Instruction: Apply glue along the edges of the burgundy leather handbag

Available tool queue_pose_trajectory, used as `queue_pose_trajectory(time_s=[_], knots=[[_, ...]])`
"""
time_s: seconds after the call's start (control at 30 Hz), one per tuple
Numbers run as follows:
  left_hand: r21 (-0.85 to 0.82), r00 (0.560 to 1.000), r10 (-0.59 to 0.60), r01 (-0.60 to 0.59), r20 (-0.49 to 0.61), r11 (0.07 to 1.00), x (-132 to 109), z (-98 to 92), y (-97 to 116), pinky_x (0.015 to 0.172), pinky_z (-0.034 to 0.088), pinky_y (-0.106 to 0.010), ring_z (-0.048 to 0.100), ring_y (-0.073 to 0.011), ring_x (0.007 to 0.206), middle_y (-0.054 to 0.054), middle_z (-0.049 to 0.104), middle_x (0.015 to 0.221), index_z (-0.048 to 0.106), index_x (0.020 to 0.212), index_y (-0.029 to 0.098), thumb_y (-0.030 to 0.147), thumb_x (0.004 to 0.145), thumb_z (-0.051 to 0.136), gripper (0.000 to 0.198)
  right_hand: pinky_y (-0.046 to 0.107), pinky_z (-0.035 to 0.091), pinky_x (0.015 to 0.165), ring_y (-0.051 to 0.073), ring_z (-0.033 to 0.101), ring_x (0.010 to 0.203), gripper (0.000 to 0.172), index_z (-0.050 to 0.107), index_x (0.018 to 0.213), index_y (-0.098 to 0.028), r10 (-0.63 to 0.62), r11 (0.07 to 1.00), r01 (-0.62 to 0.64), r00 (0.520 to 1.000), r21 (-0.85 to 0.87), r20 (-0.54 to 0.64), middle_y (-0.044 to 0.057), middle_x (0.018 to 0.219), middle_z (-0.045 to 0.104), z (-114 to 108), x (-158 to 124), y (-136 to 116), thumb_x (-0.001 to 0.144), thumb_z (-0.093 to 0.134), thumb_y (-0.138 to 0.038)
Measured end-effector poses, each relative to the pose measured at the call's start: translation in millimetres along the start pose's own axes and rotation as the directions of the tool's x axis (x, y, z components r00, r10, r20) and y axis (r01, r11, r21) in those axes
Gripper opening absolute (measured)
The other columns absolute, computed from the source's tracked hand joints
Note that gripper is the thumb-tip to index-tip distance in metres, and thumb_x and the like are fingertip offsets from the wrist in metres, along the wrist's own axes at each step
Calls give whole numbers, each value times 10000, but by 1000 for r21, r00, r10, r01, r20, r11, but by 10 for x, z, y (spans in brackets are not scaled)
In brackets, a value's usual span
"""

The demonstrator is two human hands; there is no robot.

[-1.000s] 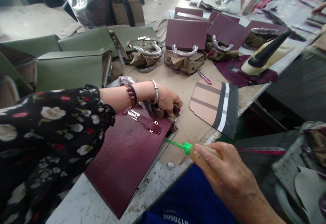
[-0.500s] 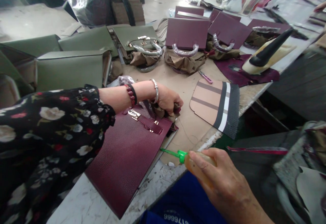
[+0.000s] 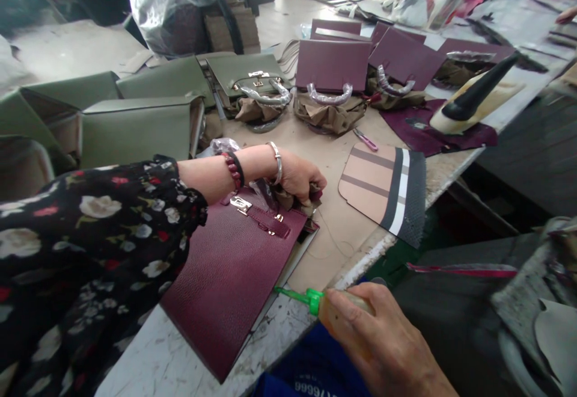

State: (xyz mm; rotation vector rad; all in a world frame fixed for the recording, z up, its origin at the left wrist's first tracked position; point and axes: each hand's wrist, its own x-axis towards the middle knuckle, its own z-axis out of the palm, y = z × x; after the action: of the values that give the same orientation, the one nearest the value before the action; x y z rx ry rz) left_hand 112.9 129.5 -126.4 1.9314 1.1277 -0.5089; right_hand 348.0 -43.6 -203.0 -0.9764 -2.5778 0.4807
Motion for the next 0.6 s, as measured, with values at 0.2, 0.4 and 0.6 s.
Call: queue_pose_trajectory(time_s=[0.2,0.4,0.6], knots=[[130,994,-38,52,-107,990,-301,-200,84,624,357,-231,503,-135,713,13,584,770,573,879,169,184,739,588,142,301,567,663,187,582,839,304,521,1201,-206,39,998,-47,979,-38,-200,94,972,511,-129,20,71,898,506,-231],[212,953,-59,125,-297,969,-677,-378,131,671,336,-240,517,-154,775,21,588,784,588,908,165,269,732,586,204,343,575,646,203,582,821,301,530,1190,-198,65,991,-98,948,-93,-311,99,975,514,-197,105,56,899,522,-274],[234,922,-95,193,-376,953,-789,-339,169,689,315,-236,501,-142,769,35,563,764,578,884,175,290,709,599,211,371,578,622,223,584,819,278,550,1162,-181,32,986,-87,935,-140,-354,106,954,518,-224,224,23,901,530,-274]])
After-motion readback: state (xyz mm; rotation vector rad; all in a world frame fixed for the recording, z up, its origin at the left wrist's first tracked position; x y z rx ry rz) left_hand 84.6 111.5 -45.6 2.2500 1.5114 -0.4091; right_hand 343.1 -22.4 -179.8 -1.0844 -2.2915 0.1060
